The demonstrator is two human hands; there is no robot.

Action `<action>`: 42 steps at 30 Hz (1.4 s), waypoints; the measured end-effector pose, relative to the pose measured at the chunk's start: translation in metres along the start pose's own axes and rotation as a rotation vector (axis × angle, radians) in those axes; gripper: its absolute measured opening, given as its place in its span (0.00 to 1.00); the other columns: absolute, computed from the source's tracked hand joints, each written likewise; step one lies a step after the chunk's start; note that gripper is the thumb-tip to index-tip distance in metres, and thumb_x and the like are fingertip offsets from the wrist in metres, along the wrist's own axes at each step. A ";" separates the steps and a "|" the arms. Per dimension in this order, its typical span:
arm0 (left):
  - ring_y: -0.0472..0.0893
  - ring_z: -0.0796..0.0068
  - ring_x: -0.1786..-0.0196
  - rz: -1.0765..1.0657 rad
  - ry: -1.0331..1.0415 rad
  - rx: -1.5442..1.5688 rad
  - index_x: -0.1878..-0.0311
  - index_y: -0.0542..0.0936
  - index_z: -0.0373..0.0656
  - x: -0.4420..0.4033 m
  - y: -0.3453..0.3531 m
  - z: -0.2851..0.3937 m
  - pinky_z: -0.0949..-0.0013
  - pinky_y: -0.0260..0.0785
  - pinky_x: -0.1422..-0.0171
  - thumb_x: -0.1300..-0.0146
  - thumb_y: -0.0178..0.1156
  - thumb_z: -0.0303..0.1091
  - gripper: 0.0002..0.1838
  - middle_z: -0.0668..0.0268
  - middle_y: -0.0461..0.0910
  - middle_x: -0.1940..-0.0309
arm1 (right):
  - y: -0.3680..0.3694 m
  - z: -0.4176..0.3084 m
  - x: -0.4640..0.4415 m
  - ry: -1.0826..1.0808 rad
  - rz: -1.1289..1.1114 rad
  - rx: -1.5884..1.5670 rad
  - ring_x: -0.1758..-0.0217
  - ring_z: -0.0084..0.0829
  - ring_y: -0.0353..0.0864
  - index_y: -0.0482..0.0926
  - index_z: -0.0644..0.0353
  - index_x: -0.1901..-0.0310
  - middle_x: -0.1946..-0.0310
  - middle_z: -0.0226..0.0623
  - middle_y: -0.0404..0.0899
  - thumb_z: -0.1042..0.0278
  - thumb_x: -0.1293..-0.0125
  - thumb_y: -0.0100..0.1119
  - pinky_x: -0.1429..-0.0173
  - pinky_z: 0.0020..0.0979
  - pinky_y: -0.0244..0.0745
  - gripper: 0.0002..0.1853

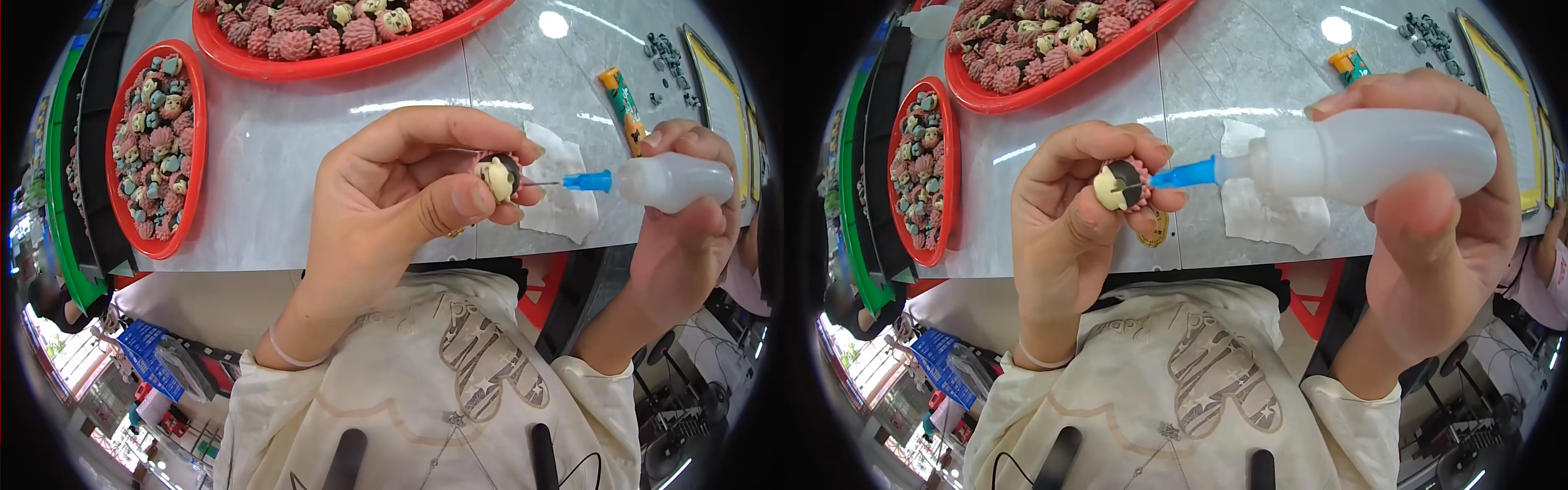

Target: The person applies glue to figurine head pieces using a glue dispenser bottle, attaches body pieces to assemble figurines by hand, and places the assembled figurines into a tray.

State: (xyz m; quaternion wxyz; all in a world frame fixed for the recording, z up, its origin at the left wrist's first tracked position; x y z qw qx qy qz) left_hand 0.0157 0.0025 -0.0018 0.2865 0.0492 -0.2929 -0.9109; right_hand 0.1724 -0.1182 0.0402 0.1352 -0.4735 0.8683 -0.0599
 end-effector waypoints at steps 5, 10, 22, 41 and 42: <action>0.77 0.70 0.68 -0.010 0.003 0.000 0.58 0.68 0.33 -0.001 0.000 0.000 0.78 0.70 0.67 0.49 0.58 0.39 0.21 0.53 0.71 0.62 | 0.005 0.000 -0.002 0.003 0.021 0.064 0.57 0.31 0.66 0.65 0.69 0.58 0.63 0.45 0.66 0.47 0.46 0.49 0.57 0.24 0.64 0.28; 0.77 0.70 0.69 -0.017 -0.011 -0.005 0.58 0.68 0.33 -0.001 0.001 -0.002 0.79 0.69 0.68 0.49 0.57 0.39 0.21 0.52 0.71 0.62 | -0.009 -0.003 0.004 -0.160 0.013 0.232 0.59 0.32 0.67 0.67 0.69 0.59 0.65 0.47 0.70 0.49 0.46 0.50 0.58 0.27 0.65 0.26; 0.77 0.72 0.71 -0.015 0.002 -0.024 0.60 0.68 0.32 -0.001 0.001 -0.003 0.79 0.70 0.68 0.50 0.58 0.38 0.20 0.50 0.72 0.64 | -0.024 -0.007 0.009 -0.261 -0.085 0.259 0.62 0.34 0.69 0.68 0.68 0.60 0.64 0.50 0.71 0.58 0.47 0.51 0.61 0.29 0.67 0.20; 0.74 0.73 0.72 0.018 -0.016 -0.049 0.64 0.68 0.33 0.000 0.007 -0.004 0.79 0.65 0.73 0.47 0.55 0.31 0.12 0.55 0.70 0.67 | 0.010 0.024 -0.020 -0.198 0.086 0.278 0.63 0.28 0.73 0.59 0.61 0.62 0.65 0.43 0.73 0.83 0.54 0.53 0.57 0.22 0.65 0.18; 0.74 0.73 0.72 -0.012 -0.013 -0.025 0.64 0.68 0.33 0.001 0.007 -0.004 0.79 0.65 0.73 0.47 0.55 0.31 0.12 0.55 0.70 0.67 | 0.013 0.025 -0.023 -0.250 0.089 0.414 0.64 0.27 0.73 0.60 0.61 0.62 0.66 0.40 0.73 0.85 0.56 0.53 0.59 0.22 0.66 0.19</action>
Point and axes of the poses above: each hand's wrist, its own x-axis away from the middle knuckle, its own y-axis out of the palm, z = x × y, the point moved 2 cm from there along -x, towards the middle knuckle
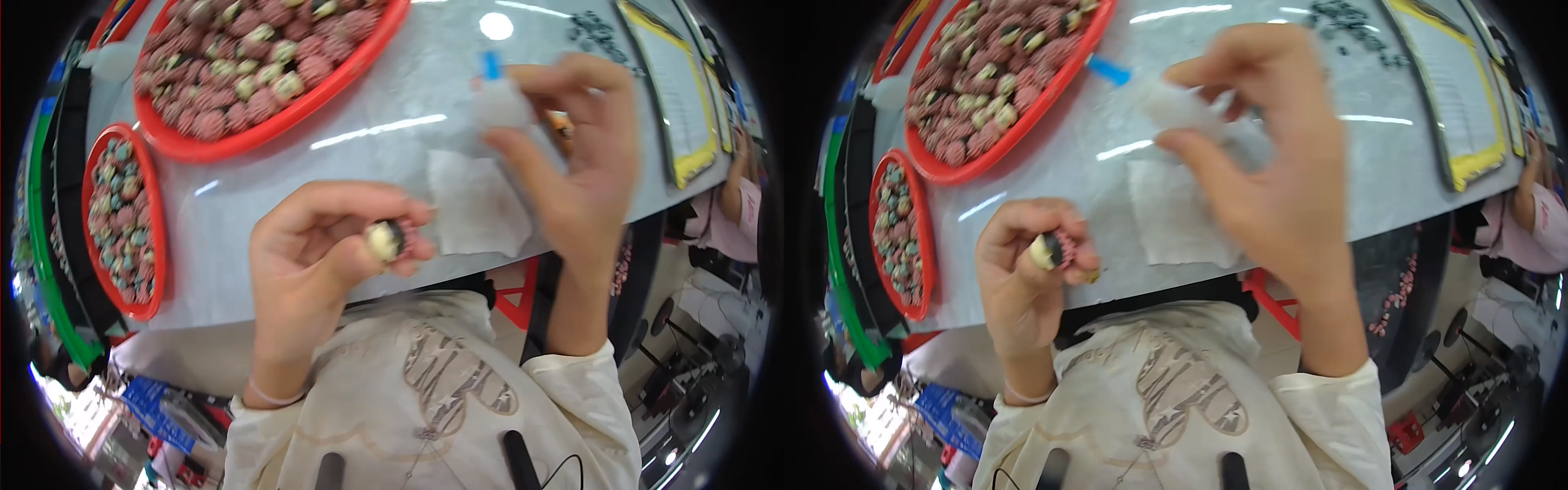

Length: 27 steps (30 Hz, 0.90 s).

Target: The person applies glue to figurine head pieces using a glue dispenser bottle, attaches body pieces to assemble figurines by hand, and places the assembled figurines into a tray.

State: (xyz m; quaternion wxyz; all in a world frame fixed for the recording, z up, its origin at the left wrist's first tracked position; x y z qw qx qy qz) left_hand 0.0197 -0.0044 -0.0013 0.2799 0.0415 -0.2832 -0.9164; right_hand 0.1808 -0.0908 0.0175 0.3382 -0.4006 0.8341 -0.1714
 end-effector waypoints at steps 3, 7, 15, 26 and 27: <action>0.77 0.66 0.67 0.017 -0.008 0.033 0.63 0.69 0.29 0.001 -0.002 0.000 0.73 0.71 0.67 0.49 0.58 0.33 0.17 0.50 0.73 0.65 | 0.008 0.004 0.000 0.113 -0.054 -0.019 0.65 0.26 0.75 0.63 0.62 0.63 0.67 0.37 0.74 0.85 0.58 0.55 0.59 0.23 0.68 0.19; 0.77 0.66 0.68 0.013 -0.009 0.019 0.63 0.70 0.30 0.001 -0.002 -0.001 0.74 0.71 0.69 0.50 0.59 0.34 0.16 0.50 0.73 0.67 | 0.001 0.007 -0.001 0.052 -0.018 -0.098 0.69 0.24 0.74 0.69 0.65 0.64 0.70 0.35 0.74 0.83 0.57 0.55 0.61 0.22 0.68 0.15; 0.77 0.67 0.69 -0.006 -0.011 -0.003 0.63 0.70 0.31 0.000 0.000 0.000 0.74 0.71 0.68 0.50 0.58 0.33 0.15 0.51 0.73 0.67 | -0.097 0.080 -0.017 0.330 0.250 0.469 0.73 0.17 0.70 0.73 0.65 0.67 0.73 0.31 0.74 0.78 0.52 0.54 0.68 0.17 0.65 0.08; 0.76 0.68 0.67 -0.028 -0.023 0.050 0.64 0.70 0.30 0.000 -0.001 0.001 0.74 0.71 0.66 0.50 0.58 0.31 0.15 0.51 0.73 0.66 | -0.083 0.052 0.002 0.410 0.198 -0.336 0.68 0.21 0.69 0.71 0.65 0.62 0.68 0.35 0.72 0.77 0.49 0.52 0.62 0.20 0.63 0.11; 0.76 0.68 0.67 -0.024 -0.031 0.049 0.64 0.70 0.30 -0.001 0.000 0.001 0.74 0.71 0.66 0.50 0.58 0.31 0.15 0.51 0.73 0.66 | -0.082 0.048 0.008 0.431 0.160 -0.415 0.65 0.23 0.69 0.71 0.65 0.61 0.64 0.39 0.70 0.78 0.48 0.51 0.61 0.20 0.62 0.11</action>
Point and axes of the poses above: each hand's wrist, its own x-axis away from the middle knuckle, its own y-axis out of the palm, z = x × y, the point moved 2 cm from there along -x, towards the middle knuckle
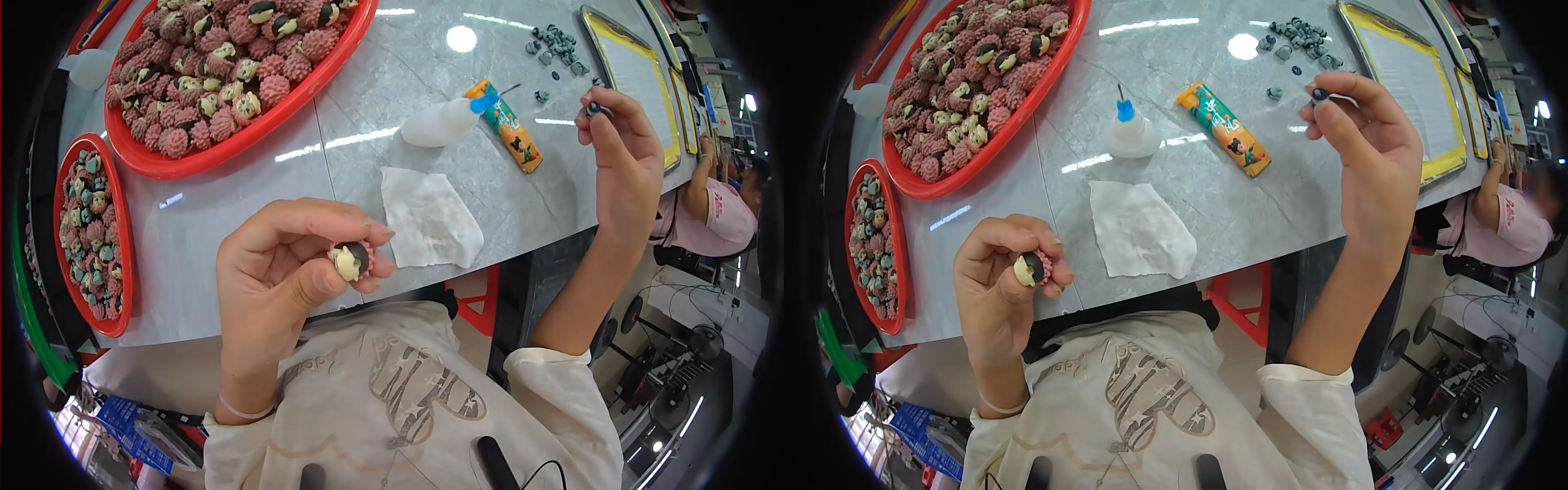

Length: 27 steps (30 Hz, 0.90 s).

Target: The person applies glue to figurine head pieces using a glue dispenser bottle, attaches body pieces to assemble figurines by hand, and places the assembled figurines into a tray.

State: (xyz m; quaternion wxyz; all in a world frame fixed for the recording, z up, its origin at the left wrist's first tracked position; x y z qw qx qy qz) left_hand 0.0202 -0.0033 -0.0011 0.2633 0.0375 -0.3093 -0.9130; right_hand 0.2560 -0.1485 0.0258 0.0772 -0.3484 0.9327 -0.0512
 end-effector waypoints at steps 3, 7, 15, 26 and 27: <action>0.76 0.68 0.66 -0.020 0.030 0.004 0.64 0.70 0.30 -0.001 0.001 -0.001 0.74 0.71 0.65 0.50 0.58 0.30 0.14 0.51 0.73 0.65 | 0.017 -0.005 0.014 -0.055 -0.073 -0.192 0.68 0.26 0.71 0.71 0.68 0.62 0.65 0.40 0.72 0.77 0.51 0.54 0.64 0.23 0.65 0.12; 0.76 0.70 0.67 -0.009 0.027 -0.035 0.63 0.69 0.33 0.000 0.003 0.000 0.77 0.69 0.66 0.50 0.58 0.34 0.15 0.53 0.71 0.64 | 0.030 -0.007 0.024 0.024 -0.272 -0.446 0.65 0.27 0.71 0.70 0.68 0.62 0.63 0.42 0.71 0.77 0.51 0.54 0.63 0.23 0.65 0.12; 0.76 0.71 0.69 0.053 -0.011 -0.096 0.63 0.69 0.35 0.000 0.002 -0.001 0.80 0.69 0.68 0.52 0.60 0.40 0.19 0.54 0.70 0.64 | 0.068 -0.017 0.042 0.058 -0.409 -0.366 0.71 0.19 0.65 0.69 0.62 0.62 0.63 0.40 0.66 0.68 0.49 0.57 0.75 0.11 0.58 0.13; 0.75 0.74 0.69 0.078 0.016 -0.066 0.65 0.70 0.36 0.000 -0.001 -0.002 0.79 0.70 0.70 0.56 0.64 0.41 0.21 0.59 0.73 0.69 | 0.111 -0.023 0.054 -0.451 -0.437 -0.032 0.72 0.31 0.74 0.70 0.68 0.69 0.73 0.47 0.72 0.73 0.56 0.62 0.69 0.21 0.69 0.13; 0.75 0.75 0.68 0.079 0.022 -0.077 0.65 0.70 0.36 0.000 -0.001 -0.002 0.79 0.70 0.69 0.57 0.64 0.41 0.21 0.60 0.72 0.70 | 0.112 -0.024 0.054 -0.449 -0.439 -0.032 0.72 0.31 0.74 0.70 0.68 0.69 0.73 0.47 0.72 0.73 0.56 0.62 0.69 0.21 0.69 0.13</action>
Point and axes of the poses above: each hand's wrist, its own x-axis away from the middle knuckle, its own y-axis out of the palm, z = x × y, the point moved 2 cm from there along -x, towards the middle knuckle
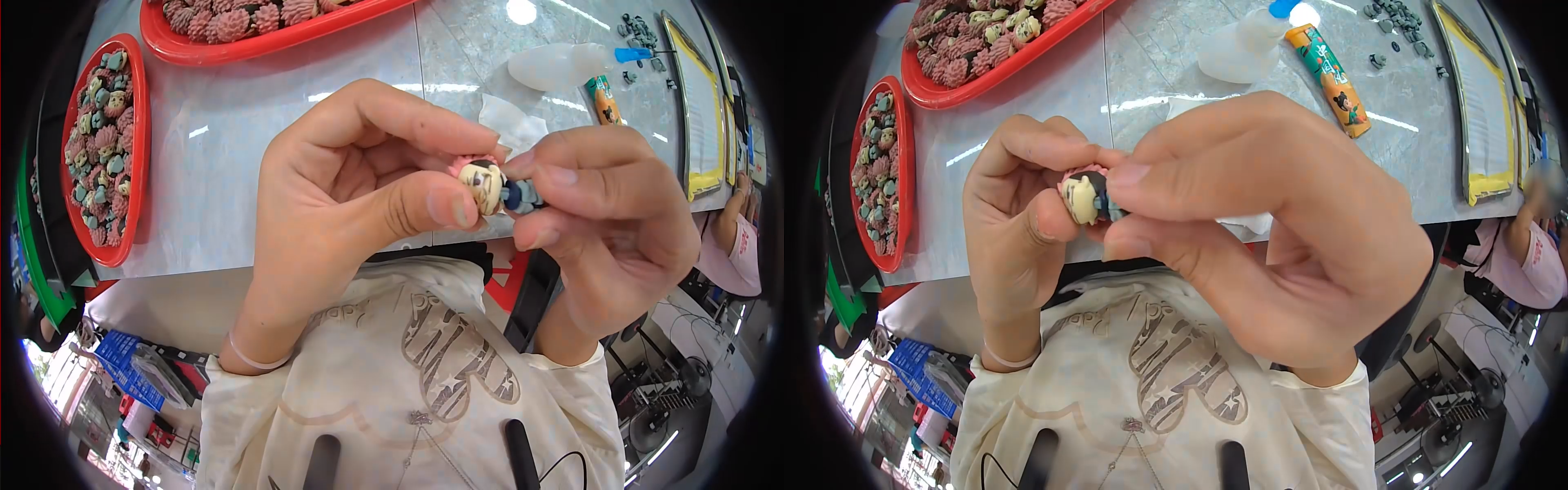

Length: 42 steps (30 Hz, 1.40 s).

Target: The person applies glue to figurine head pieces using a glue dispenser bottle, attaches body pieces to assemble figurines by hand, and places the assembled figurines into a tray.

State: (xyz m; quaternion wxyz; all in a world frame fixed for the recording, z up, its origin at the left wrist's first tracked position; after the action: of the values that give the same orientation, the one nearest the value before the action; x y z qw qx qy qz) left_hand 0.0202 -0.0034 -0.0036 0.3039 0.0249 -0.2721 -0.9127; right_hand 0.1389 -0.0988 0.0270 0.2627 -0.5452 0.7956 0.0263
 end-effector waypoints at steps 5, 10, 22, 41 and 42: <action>0.75 0.76 0.70 -0.003 0.001 0.038 0.66 0.71 0.35 0.002 0.000 0.000 0.79 0.69 0.65 0.56 0.63 0.37 0.18 0.61 0.72 0.72 | 0.006 -0.010 0.000 -0.057 0.056 0.207 0.75 0.29 0.75 0.72 0.69 0.72 0.75 0.47 0.72 0.79 0.57 0.61 0.75 0.19 0.70 0.09; 0.74 0.77 0.72 -0.039 0.101 -0.030 0.68 0.73 0.34 0.003 0.000 -0.003 0.79 0.68 0.65 0.57 0.63 0.33 0.15 0.62 0.72 0.74 | 0.010 -0.009 -0.001 -0.099 0.065 0.226 0.76 0.28 0.75 0.72 0.70 0.73 0.76 0.47 0.72 0.83 0.59 0.60 0.78 0.19 0.70 0.09; 0.73 0.75 0.70 -0.010 0.080 0.131 0.64 0.71 0.33 0.002 0.001 0.005 0.77 0.66 0.63 0.59 0.65 0.33 0.20 0.57 0.74 0.69 | 0.017 -0.006 0.000 -0.178 0.017 0.418 0.67 0.31 0.69 0.75 0.61 0.68 0.61 0.51 0.67 0.64 0.49 0.57 0.69 0.21 0.62 0.10; 0.67 0.65 0.53 0.218 0.638 -2.046 0.61 0.72 0.49 -0.001 -0.127 0.125 0.66 0.56 0.50 0.52 0.55 0.36 0.13 0.66 0.69 0.59 | -0.010 -0.001 0.015 0.041 0.360 0.275 0.73 0.25 0.60 0.72 0.66 0.67 0.73 0.37 0.64 0.67 0.44 0.50 0.69 0.21 0.55 0.10; 0.67 0.65 0.53 0.228 0.637 -2.047 0.61 0.72 0.49 0.000 -0.127 0.127 0.66 0.56 0.50 0.52 0.55 0.36 0.13 0.66 0.69 0.59 | -0.012 -0.001 0.017 0.052 0.357 0.297 0.72 0.24 0.60 0.71 0.67 0.68 0.73 0.37 0.64 0.70 0.45 0.49 0.69 0.20 0.55 0.08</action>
State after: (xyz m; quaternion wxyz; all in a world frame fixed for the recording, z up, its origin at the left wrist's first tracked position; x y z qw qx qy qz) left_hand -0.0757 0.1422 0.0392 0.3203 -0.0301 0.7117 -0.6245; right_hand 0.1449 -0.1183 0.0231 0.3108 -0.3516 0.8811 -0.0589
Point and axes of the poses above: each hand's wrist, its own x-axis away from the middle knuckle, its own y-axis out of the palm, z = x × y, the point moved 2 cm from there along -x, towards the middle knuckle
